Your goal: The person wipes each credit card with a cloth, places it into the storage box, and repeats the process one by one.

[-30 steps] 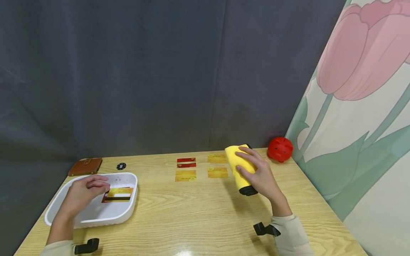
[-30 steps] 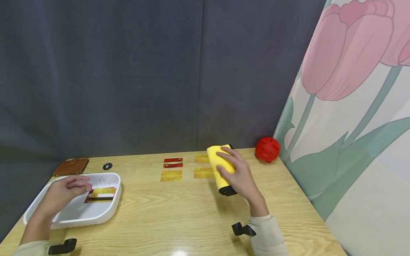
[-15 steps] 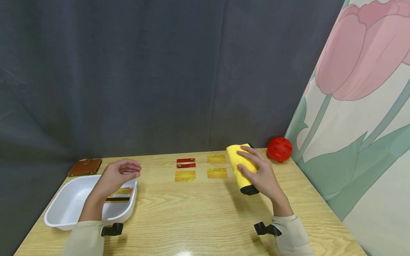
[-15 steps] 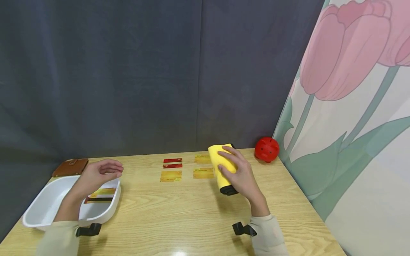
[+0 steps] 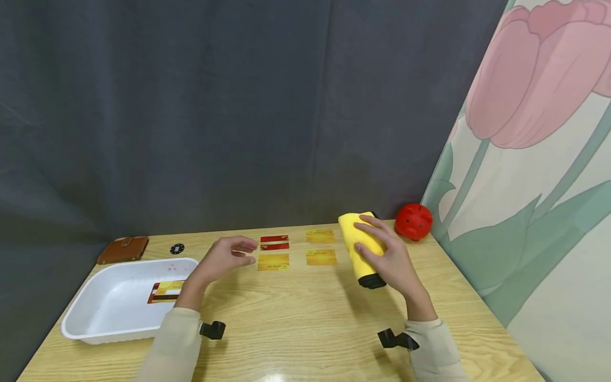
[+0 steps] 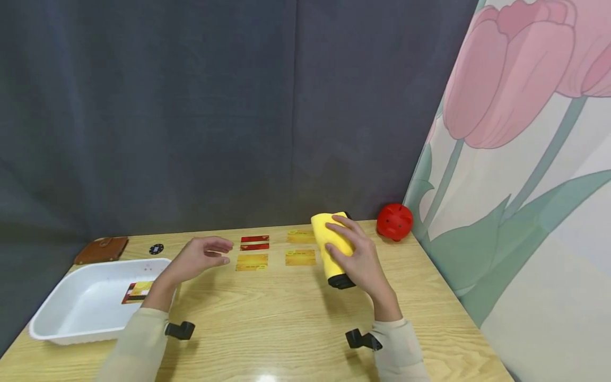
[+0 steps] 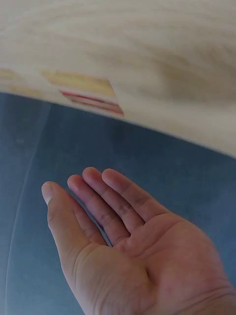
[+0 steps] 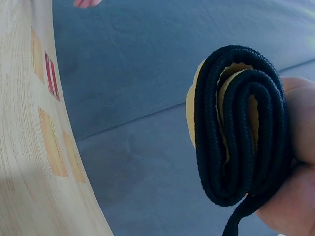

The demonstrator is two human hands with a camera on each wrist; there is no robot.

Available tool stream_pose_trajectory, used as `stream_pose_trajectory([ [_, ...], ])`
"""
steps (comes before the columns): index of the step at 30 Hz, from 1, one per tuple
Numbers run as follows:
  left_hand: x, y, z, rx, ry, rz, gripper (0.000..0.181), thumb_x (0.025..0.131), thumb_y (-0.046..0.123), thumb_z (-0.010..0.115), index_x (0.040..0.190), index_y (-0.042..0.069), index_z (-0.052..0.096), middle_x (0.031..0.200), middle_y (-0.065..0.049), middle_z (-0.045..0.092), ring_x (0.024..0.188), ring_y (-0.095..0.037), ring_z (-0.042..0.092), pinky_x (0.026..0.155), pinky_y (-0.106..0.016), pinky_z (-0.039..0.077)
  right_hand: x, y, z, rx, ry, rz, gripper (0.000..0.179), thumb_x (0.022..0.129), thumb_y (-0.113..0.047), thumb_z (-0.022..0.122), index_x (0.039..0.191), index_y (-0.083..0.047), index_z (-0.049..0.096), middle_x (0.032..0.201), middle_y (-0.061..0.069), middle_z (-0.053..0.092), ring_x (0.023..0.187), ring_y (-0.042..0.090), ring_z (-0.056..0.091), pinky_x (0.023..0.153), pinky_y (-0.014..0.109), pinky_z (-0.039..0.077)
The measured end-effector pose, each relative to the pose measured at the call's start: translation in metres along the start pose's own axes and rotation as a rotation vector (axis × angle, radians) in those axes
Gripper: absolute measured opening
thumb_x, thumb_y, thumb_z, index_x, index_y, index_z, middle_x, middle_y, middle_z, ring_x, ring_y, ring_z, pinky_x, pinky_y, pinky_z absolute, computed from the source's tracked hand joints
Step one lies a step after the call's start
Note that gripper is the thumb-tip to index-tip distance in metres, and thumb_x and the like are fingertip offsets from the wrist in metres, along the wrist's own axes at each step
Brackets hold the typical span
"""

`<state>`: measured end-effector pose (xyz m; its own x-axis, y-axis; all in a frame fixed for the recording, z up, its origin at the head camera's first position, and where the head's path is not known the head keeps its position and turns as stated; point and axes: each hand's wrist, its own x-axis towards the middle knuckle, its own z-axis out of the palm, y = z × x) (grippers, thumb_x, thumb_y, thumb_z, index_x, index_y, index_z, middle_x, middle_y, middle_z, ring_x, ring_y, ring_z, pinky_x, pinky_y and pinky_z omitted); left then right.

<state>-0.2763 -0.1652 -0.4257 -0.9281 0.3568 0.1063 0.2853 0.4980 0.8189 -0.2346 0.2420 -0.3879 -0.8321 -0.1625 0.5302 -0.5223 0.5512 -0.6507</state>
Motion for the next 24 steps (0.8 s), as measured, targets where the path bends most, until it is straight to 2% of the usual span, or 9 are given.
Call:
stream_pose_trajectory([
  [4, 0.011, -0.012, 0.015, -0.019, -0.028, -0.023, 0.037, 0.096, 0.016, 0.074, 0.132, 0.007, 0.068, 0.135, -0.021, 0.066, 0.124, -0.037, 0.064, 0.107, -0.053, 0.052, 0.0, 0.001, -0.001, 0.001, 0.008, -0.006, 0.041, 0.093, -0.012, 0.077, 0.133, -0.016, 0.071, 0.151, 0.006, 0.056, 0.14, 0.031, 0.05, 0.093, 0.009, 0.043],
  [8, 0.018, -0.026, 0.029, -0.057, -0.047, -0.061, 0.043, 0.095, 0.013, 0.074, 0.137, 0.004, 0.065, 0.141, -0.019, 0.063, 0.133, -0.039, 0.058, 0.113, -0.055, 0.048, 0.0, 0.001, -0.002, 0.006, 0.015, -0.008, 0.041, 0.092, -0.012, 0.077, 0.133, -0.016, 0.071, 0.151, 0.006, 0.056, 0.139, 0.032, 0.05, 0.091, 0.009, 0.044],
  [11, 0.022, -0.037, 0.038, -0.083, -0.037, -0.09, 0.048, 0.094, 0.013, 0.076, 0.14, 0.005, 0.063, 0.145, -0.016, 0.062, 0.138, -0.038, 0.054, 0.115, -0.055, 0.046, -0.001, 0.001, -0.002, 0.01, 0.018, -0.001, 0.042, 0.092, -0.011, 0.078, 0.132, -0.017, 0.071, 0.151, 0.005, 0.056, 0.139, 0.031, 0.051, 0.091, 0.009, 0.045],
  [13, 0.023, -0.044, 0.042, -0.071, -0.028, -0.085, 0.05, 0.094, 0.015, 0.077, 0.14, 0.004, 0.062, 0.145, -0.016, 0.061, 0.138, -0.039, 0.054, 0.115, -0.055, 0.046, 0.0, 0.001, -0.003, 0.013, 0.022, 0.006, 0.042, 0.091, -0.011, 0.078, 0.132, -0.017, 0.071, 0.151, 0.003, 0.057, 0.138, 0.028, 0.052, 0.091, 0.009, 0.046],
  [20, 0.024, -0.063, 0.049, -0.068, 0.029, -0.092, 0.056, 0.091, 0.016, 0.08, 0.143, 0.006, 0.06, 0.146, -0.017, 0.056, 0.136, -0.039, 0.054, 0.117, -0.056, 0.043, 0.001, 0.002, -0.004, 0.025, 0.031, 0.0, 0.043, 0.091, -0.009, 0.079, 0.132, -0.017, 0.071, 0.151, 0.003, 0.057, 0.137, 0.028, 0.052, 0.09, 0.007, 0.046],
  [24, 0.025, -0.071, 0.047, -0.057, 0.045, -0.104, 0.056, 0.091, 0.02, 0.081, 0.143, 0.01, 0.061, 0.144, -0.014, 0.057, 0.131, -0.036, 0.056, 0.113, -0.054, 0.047, 0.001, 0.003, -0.003, 0.034, 0.029, 0.002, 0.043, 0.09, -0.009, 0.079, 0.132, -0.017, 0.071, 0.151, 0.003, 0.057, 0.138, 0.028, 0.052, 0.091, 0.007, 0.046],
])
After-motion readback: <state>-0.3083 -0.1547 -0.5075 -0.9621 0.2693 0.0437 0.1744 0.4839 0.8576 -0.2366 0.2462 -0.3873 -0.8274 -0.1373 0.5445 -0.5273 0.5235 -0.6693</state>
